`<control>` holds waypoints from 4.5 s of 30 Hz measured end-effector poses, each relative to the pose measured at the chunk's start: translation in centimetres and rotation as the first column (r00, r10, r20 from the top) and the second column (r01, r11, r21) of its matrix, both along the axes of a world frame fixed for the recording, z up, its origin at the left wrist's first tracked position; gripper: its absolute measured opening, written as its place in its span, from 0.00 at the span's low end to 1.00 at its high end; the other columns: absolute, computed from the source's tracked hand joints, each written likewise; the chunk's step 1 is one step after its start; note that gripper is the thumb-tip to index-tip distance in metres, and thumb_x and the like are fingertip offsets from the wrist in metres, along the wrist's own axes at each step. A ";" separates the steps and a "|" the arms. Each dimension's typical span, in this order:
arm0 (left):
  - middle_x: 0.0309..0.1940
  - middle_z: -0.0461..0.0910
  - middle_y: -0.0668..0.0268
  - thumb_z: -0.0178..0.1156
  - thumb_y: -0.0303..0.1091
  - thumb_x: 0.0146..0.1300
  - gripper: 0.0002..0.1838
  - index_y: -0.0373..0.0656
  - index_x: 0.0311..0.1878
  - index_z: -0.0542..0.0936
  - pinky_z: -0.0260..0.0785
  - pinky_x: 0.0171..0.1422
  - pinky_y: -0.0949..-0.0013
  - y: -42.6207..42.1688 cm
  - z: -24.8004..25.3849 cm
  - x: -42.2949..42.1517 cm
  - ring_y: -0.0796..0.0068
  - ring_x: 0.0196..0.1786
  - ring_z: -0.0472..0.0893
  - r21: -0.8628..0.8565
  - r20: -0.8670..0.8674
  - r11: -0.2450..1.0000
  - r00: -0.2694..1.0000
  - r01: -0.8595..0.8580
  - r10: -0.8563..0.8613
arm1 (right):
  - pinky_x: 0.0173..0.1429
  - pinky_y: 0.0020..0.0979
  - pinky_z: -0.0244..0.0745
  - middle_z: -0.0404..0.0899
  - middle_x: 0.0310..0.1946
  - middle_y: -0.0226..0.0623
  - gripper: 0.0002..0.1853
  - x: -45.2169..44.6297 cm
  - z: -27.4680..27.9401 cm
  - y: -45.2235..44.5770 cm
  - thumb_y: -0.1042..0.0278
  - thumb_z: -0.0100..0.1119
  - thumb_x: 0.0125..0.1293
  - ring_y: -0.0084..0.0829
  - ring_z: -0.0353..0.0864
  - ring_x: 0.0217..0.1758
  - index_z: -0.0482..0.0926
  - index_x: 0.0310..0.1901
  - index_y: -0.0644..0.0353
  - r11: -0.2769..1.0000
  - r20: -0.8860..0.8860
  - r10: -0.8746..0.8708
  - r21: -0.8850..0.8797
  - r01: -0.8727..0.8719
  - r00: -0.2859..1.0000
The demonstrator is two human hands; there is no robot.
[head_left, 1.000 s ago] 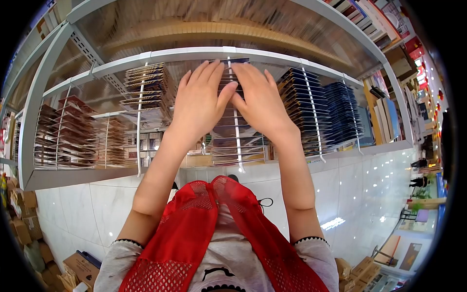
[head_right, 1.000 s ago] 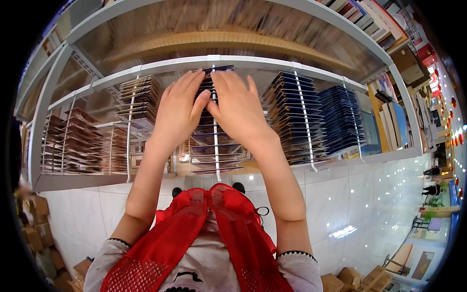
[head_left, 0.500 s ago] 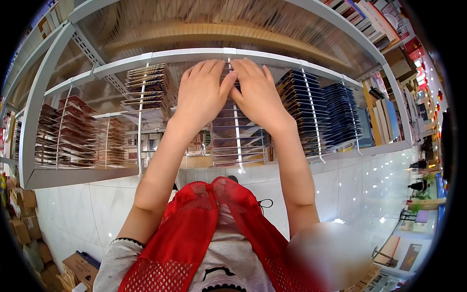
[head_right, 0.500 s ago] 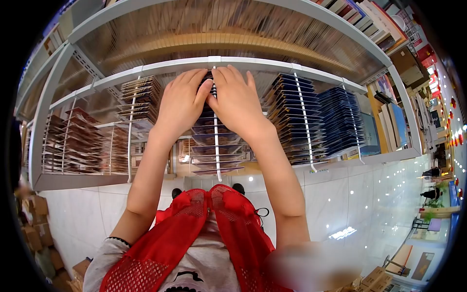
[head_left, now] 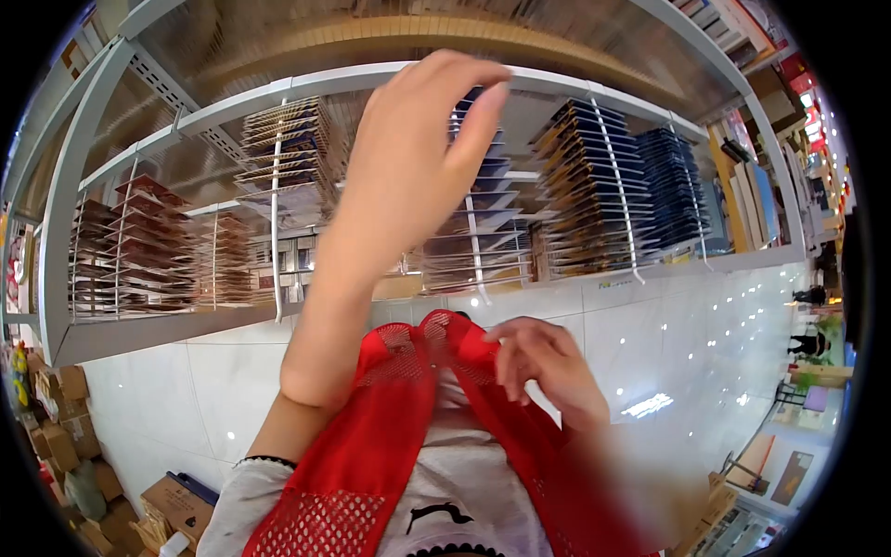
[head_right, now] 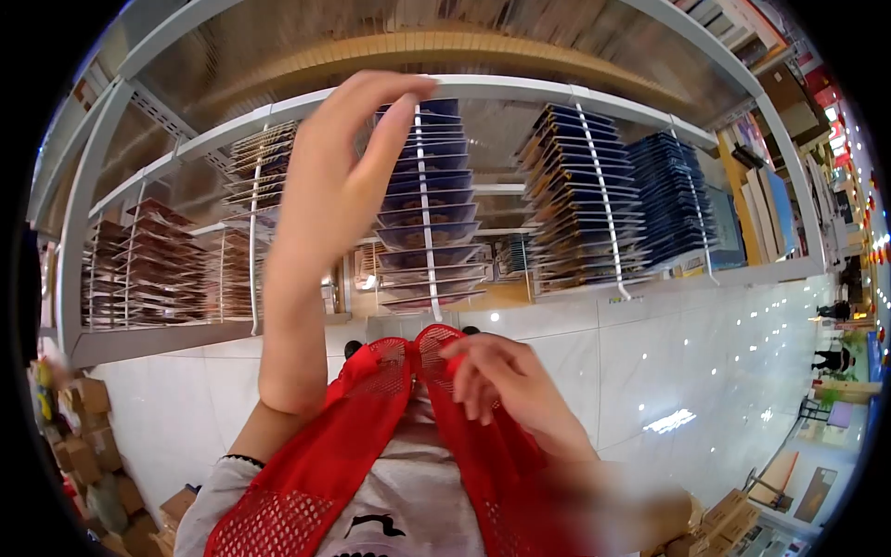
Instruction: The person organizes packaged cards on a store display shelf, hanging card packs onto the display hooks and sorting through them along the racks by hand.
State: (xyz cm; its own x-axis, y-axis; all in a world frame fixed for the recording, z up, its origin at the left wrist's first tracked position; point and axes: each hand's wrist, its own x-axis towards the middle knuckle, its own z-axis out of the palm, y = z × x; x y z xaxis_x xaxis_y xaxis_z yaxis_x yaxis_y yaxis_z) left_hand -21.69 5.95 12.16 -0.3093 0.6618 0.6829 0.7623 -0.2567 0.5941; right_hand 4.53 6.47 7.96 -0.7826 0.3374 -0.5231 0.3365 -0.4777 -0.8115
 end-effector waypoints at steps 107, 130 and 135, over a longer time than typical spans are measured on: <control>0.50 0.81 0.66 0.68 0.26 0.57 0.18 0.47 0.53 0.83 0.70 0.56 0.59 9.6 -29.0 0.3 0.61 0.52 0.78 -0.219 -0.130 0.940 0.963 -0.261 0.237 | 0.16 0.24 0.63 0.75 0.16 0.37 0.22 2.0 -23.2 4.5 0.51 0.40 0.81 0.25 0.71 0.13 0.71 0.34 0.59 0.964 0.130 0.083 -0.263 -0.047 0.988; 0.39 0.87 0.54 0.70 0.38 0.59 0.16 0.40 0.47 0.87 0.77 0.49 0.62 22.9 -5.0 3.6 0.55 0.41 0.86 -0.342 -0.213 0.939 0.976 -0.039 -0.038 | 0.12 0.19 0.55 0.68 0.12 0.32 0.18 8.9 -0.5 10.5 0.57 0.42 0.80 0.19 0.59 0.09 0.73 0.36 0.62 0.825 -0.020 -0.483 -0.344 0.448 0.875; 0.36 0.87 0.51 0.71 0.35 0.58 0.15 0.39 0.47 0.87 0.77 0.46 0.65 22.6 -4.6 3.5 0.58 0.38 0.87 -0.292 -0.189 0.956 0.979 0.017 -0.075 | 0.10 0.18 0.51 0.66 0.12 0.30 0.16 9.0 -0.7 10.8 0.59 0.46 0.79 0.17 0.57 0.08 0.73 0.32 0.56 0.809 -0.040 -0.456 -0.435 0.395 0.889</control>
